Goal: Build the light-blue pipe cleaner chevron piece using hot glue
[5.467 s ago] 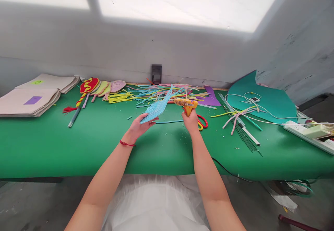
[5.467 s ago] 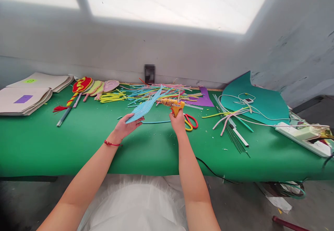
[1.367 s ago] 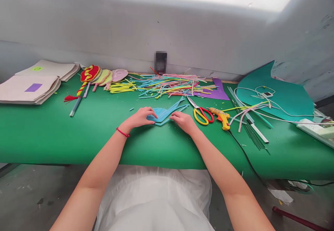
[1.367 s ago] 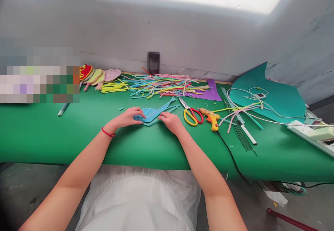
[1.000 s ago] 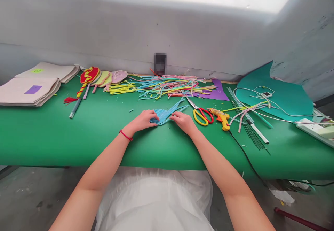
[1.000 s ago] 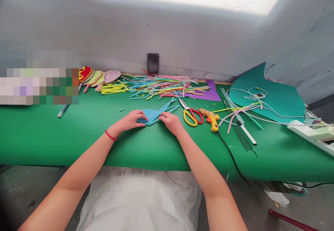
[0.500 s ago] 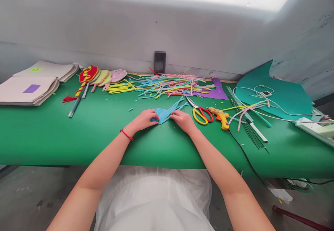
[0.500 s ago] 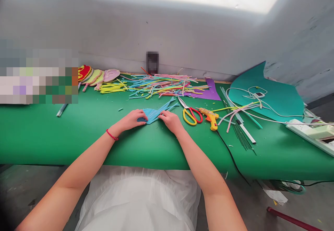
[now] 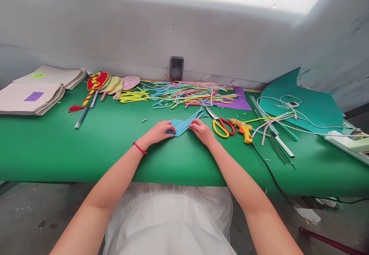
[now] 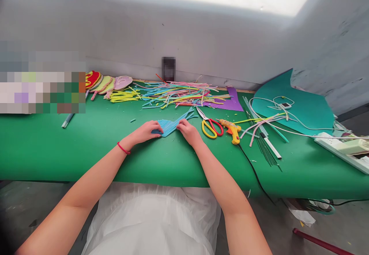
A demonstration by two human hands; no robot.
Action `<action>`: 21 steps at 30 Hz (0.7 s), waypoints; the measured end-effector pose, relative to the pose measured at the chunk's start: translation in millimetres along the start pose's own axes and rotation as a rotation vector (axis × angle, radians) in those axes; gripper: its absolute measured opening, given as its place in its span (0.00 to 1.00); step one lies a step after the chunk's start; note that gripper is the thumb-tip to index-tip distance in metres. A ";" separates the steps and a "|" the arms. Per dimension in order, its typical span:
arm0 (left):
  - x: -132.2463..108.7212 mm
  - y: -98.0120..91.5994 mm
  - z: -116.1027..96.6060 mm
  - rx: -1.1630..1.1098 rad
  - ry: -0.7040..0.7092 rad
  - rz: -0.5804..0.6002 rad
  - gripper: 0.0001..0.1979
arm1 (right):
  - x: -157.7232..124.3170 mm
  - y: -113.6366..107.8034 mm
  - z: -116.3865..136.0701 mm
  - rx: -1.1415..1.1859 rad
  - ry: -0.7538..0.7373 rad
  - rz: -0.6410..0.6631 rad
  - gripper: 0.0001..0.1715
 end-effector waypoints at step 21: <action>0.2 -0.7 -2.0 -0.015 -0.010 0.032 0.07 | 0.2 6.9 -35.6 0.069 0.190 0.015 0.11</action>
Point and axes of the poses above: each hand's wrist, its own x-axis towards the middle knuckle, its own y-axis out of the palm, z = x × y, the point moved 9 cm from there along x, towards the middle knuckle, and after that the axes turned 10 degrees about -z, right-handed, at the moved point
